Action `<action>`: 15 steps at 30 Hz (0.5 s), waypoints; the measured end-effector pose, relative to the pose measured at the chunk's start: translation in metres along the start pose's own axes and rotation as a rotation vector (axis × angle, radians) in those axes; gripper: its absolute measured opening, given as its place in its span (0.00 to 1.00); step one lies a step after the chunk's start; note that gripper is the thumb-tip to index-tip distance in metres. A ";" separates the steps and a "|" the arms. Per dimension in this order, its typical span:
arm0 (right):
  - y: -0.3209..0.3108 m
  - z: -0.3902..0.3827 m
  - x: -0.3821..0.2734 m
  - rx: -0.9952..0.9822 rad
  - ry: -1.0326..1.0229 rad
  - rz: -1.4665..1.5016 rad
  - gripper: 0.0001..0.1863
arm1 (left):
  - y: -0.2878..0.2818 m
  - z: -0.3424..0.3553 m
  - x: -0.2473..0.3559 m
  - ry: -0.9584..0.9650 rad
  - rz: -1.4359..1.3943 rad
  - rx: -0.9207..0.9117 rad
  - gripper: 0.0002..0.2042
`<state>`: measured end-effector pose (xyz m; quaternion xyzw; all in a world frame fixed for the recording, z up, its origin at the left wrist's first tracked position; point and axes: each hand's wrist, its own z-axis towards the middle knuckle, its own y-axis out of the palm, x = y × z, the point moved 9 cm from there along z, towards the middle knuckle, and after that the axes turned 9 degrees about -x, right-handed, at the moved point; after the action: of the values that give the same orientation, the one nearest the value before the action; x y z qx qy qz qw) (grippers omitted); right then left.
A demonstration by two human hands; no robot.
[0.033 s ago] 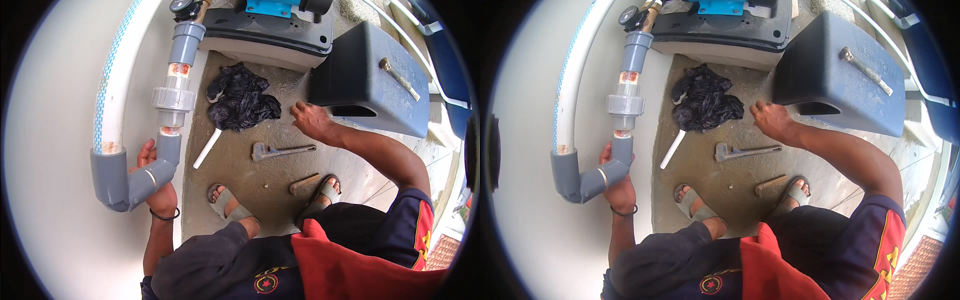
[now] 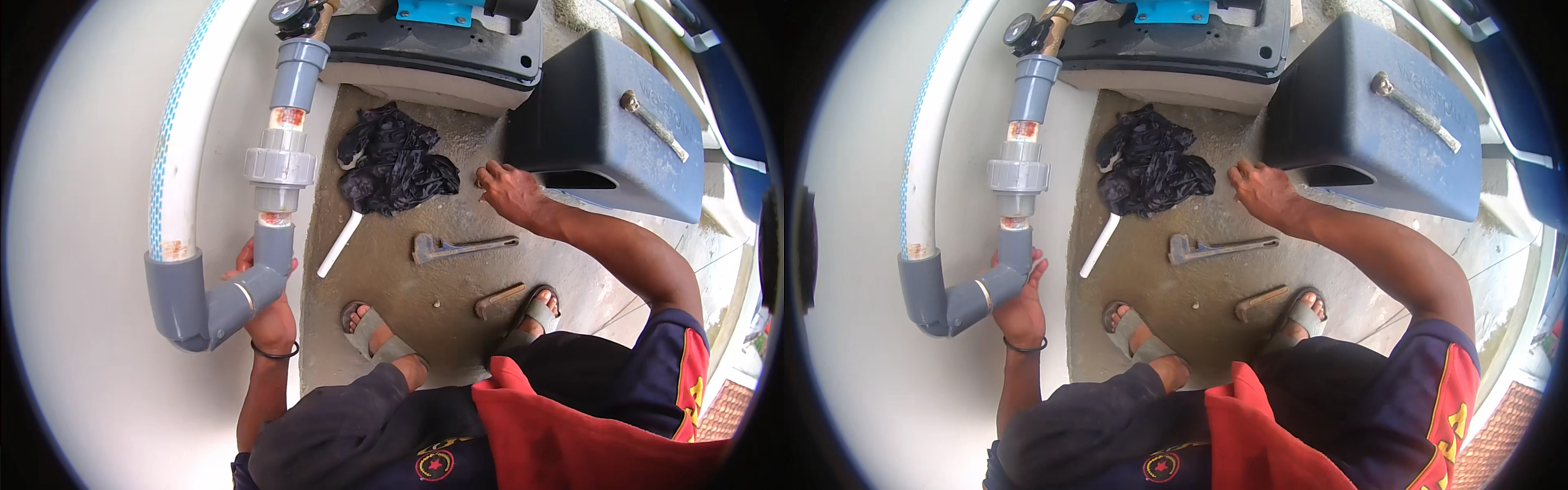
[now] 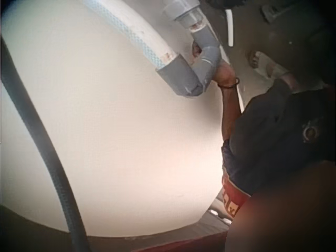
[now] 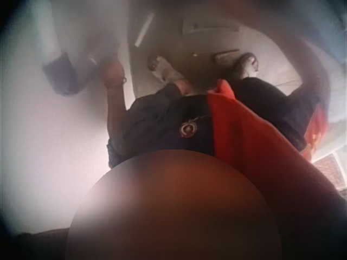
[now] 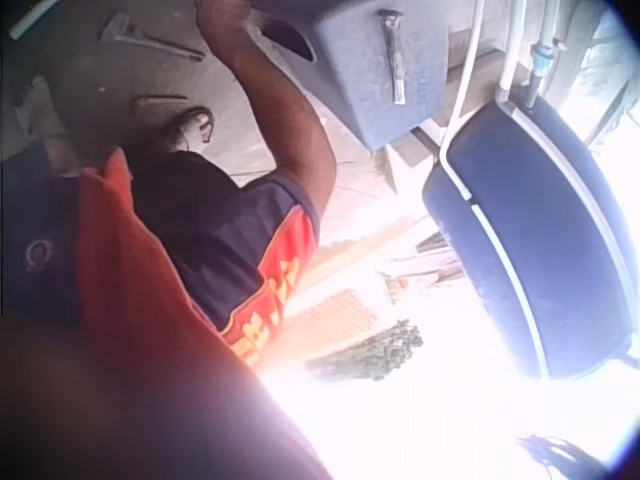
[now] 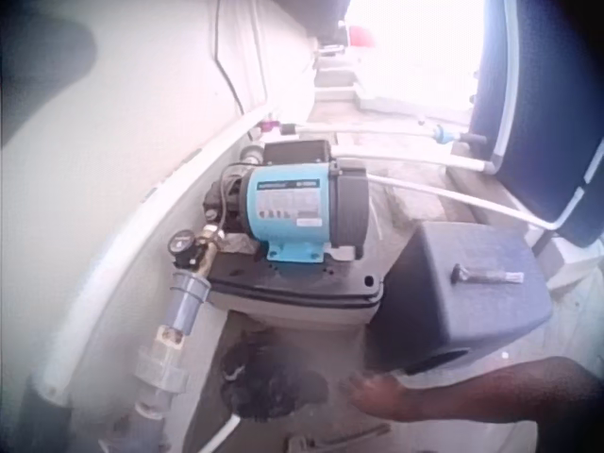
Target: The person uses a pipe wrench to loosen and remove a threaded fitting from a PVC pipe connected to a water pump. They then rethread the fitting and tighten it back onto the pipe.
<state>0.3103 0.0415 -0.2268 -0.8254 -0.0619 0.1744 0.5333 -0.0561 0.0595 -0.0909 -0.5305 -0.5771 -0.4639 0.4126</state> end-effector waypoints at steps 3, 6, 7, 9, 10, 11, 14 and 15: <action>0.011 0.001 0.009 0.166 -0.034 -0.054 0.15 | 0.002 -0.010 -0.049 -0.309 -0.007 -0.136 0.26; 0.028 0.006 0.013 0.138 -0.075 -0.075 0.13 | 0.010 -0.019 -0.073 -0.454 0.079 -0.251 0.22; 0.028 0.005 0.014 0.174 -0.086 -0.086 0.12 | 0.014 -0.022 -0.078 -0.482 0.110 -0.291 0.20; 0.028 0.003 0.014 0.225 -0.116 -0.108 0.11 | 0.021 -0.022 -0.086 -0.497 0.224 -0.349 0.19; 0.030 0.004 0.016 0.227 -0.126 -0.090 0.10 | 0.025 -0.022 -0.090 -0.494 0.257 -0.374 0.19; 0.031 0.005 0.017 0.235 -0.131 -0.070 0.09 | 0.027 -0.023 -0.094 -0.511 0.293 -0.392 0.18; 0.031 0.010 0.023 0.256 -0.119 -0.047 0.08 | 0.039 -0.029 -0.112 -0.580 0.380 -0.516 0.17; 0.032 0.012 0.023 0.216 -0.121 -0.043 0.07 | 0.041 -0.032 -0.119 -0.631 0.366 -0.531 0.17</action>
<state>0.3246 0.0447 -0.2652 -0.7498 -0.0923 0.2181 0.6179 -0.0040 0.0009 -0.1951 -0.8268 -0.4323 -0.3307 0.1417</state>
